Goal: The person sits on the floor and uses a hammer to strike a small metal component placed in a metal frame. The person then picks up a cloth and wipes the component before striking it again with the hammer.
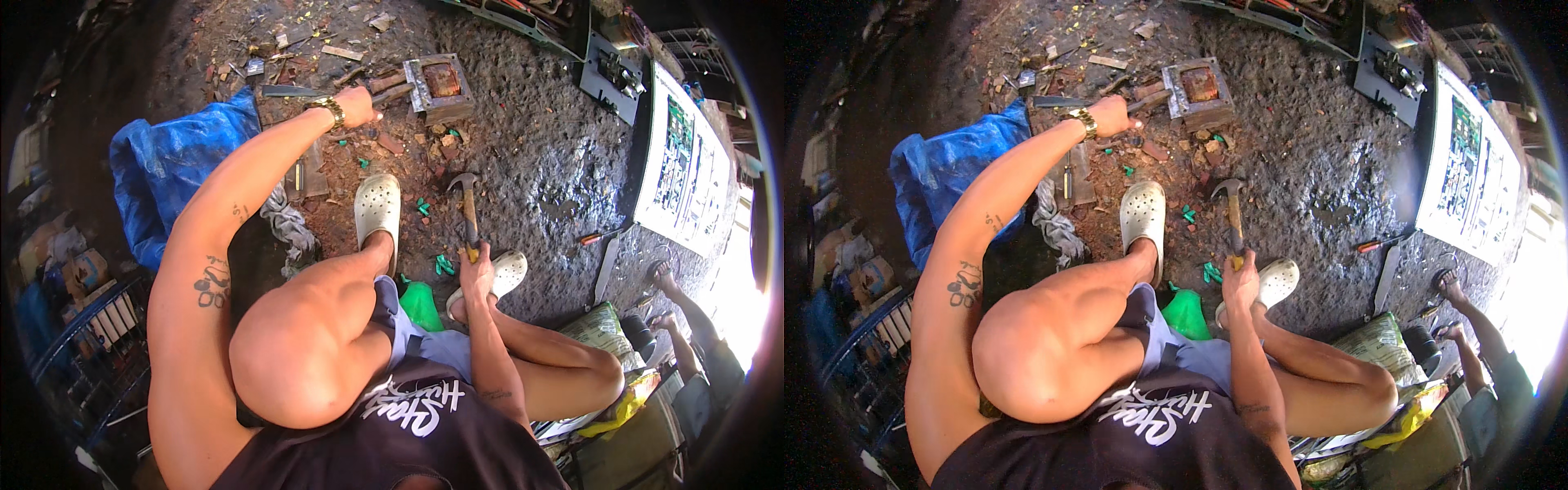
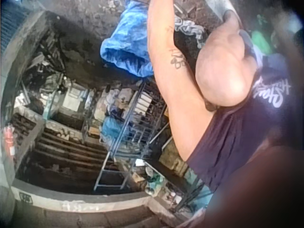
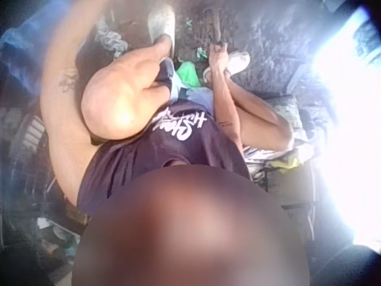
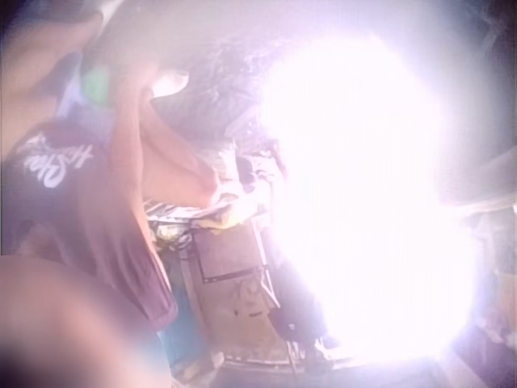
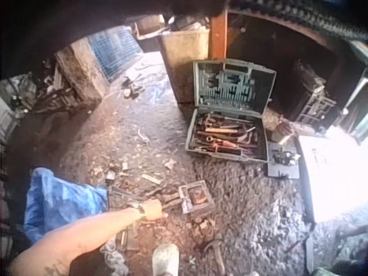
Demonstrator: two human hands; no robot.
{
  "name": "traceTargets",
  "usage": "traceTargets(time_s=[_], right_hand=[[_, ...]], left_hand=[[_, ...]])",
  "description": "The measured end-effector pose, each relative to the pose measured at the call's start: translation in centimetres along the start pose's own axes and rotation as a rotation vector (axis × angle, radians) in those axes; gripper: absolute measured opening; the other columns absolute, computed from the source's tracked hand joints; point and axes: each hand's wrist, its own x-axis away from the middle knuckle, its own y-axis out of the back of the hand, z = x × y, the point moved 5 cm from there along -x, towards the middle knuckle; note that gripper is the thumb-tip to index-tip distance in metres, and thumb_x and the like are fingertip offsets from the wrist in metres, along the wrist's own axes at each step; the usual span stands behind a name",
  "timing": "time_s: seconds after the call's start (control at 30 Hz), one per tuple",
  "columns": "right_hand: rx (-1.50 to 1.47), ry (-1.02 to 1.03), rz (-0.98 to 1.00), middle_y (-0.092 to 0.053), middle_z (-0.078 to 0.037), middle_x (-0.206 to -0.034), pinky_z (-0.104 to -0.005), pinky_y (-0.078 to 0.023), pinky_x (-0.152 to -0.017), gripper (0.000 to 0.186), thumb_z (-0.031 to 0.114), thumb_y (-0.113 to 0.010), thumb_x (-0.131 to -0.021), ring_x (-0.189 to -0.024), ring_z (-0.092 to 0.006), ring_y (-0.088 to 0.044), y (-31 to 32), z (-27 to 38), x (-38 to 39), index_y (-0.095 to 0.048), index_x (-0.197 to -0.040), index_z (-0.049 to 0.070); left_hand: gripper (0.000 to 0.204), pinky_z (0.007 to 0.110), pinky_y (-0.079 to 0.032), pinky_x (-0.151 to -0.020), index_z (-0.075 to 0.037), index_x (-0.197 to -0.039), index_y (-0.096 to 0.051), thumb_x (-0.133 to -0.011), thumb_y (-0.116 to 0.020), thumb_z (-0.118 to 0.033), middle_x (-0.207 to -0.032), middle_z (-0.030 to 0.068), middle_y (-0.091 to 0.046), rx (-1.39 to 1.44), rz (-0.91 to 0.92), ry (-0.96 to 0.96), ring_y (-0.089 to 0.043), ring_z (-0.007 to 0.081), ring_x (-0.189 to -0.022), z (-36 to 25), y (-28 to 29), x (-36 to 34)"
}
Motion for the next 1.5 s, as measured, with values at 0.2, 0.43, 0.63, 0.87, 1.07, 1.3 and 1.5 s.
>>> traceTargets(time_s=[0.2, 0.43, 0.63, 0.87, 1.07, 1.3, 1.5], right_hand=[[-0.285, 0.019, 0.068, -0.067, -0.023, -0.082, -0.0459, -0.051, -0.067, 0.034, 0.03, -0.068, -0.096, -0.074, -0.0358, -0.068, 7.1, 5.1, 1.6, -0.056, -0.114, 0.004], [-0.734, 0.076, 0.166, -0.052, 0.002, -0.062, -0.0245, -0.037, -0.038, 0.024, 0.028, -0.064, -0.103, -0.043, -0.0076, -0.046, 12.7, 13.4, 2.4, -0.06, -0.115, 0.007], [-1.249, 0.818, -0.316, -0.054, -0.004, -0.063, -0.0278, -0.042, -0.041, 0.024, 0.027, -0.055, -0.105, -0.046, -0.012, -0.049, 24.0, 23.7, 4.1, -0.058, -0.097, 0.004], [-0.644, -0.044, 0.631, -0.054, 0.001, -0.074, -0.0278, -0.046, -0.046, 0.02, 0.027, -0.066, -0.1, -0.056, -0.0086, -0.053, 3.2, 20.7, -2.9, -0.057, -0.098, 0.01], [-0.539, 0.268, -0.055, -0.058, -0.002, -0.068, -0.0272, -0.043, -0.045, 0.032, 0.039, -0.062, -0.101, -0.052, -0.0103, -0.054, 17.4, 22.7, 0.3, -0.058, -0.097, 0.007], [-0.979, 0.907, -0.535, -0.057, -0.007, -0.067, -0.0345, -0.047, -0.053, 0.029, 0.03, -0.061, -0.1, -0.057, -0.0201, -0.056, 23.1, 29.1, 2.8, -0.059, -0.084, 0.005], [-0.566, 0.168, 0.496, -0.049, 0.002, -0.062, -0.0259, -0.037, -0.036, 0.02, 0.018, -0.066, -0.099, -0.044, -0.009, -0.049, 0.0, 17.7, -1.4, -0.051, -0.103, 0.005]], left_hand=[[0.058, 0.048, -0.055, -0.09, 0.008, -0.1, -0.073, -0.093, -0.071, -0.05, -0.104, 0.0281, -0.072, -0.112, -0.063, -0.028, -0.07, 0.0427, -0.104, -1.8, 1.2, 0.3], [0.06, 0.049, -0.054, -0.092, 0.01, -0.097, -0.072, -0.094, -0.068, -0.05, -0.104, 0.0296, -0.072, -0.045, -0.027, 0.006, -0.069, 0.0433, -0.106, -0.9, 0.1, 0.3], [0.057, 0.05, -0.055, -0.086, 0.012, -0.092, -0.07, -0.092, -0.071, -0.045, -0.096, 0.0294, -0.072, 0.028, -0.102, -0.056, -0.069, 0.0449, -0.095, 0.2, -0.7, -0.9], [0.063, 0.048, -0.056, -0.077, 0.009, -0.09, -0.071, -0.093, -0.069, -0.054, -0.092, 0.0253, -0.073, -0.075, -0.045, 0.057, -0.071, 0.0402, -0.085, 0.4, -1.5, 0.5], [0.025, 0.049, -0.056, -0.072, -0.013, -0.108, -0.078, -0.102, -0.06, -0.029, -0.085, 0.0172, -0.071, -0.388, 0.003, -0.212, -0.071, 0.0366, -0.08, 0.4, -3.7, -0.8], [0.038, 0.047, -0.056, -0.071, 0.0, -0.092, -0.077, -0.099, -0.065, -0.035, -0.084, 0.0221, -0.071, -0.191, -0.01, -0.117, -0.07, 0.0371, -0.08, -0.1, -2.8, -0.3], [0.05, 0.046, -0.056, -0.077, 0.008, -0.088, -0.073, -0.095, -0.071, -0.042, -0.085, 0.0245, -0.072, -0.24, 0.026, -0.084, -0.071, 0.0375, -0.083, 1.4, -1.9, 1.6]])
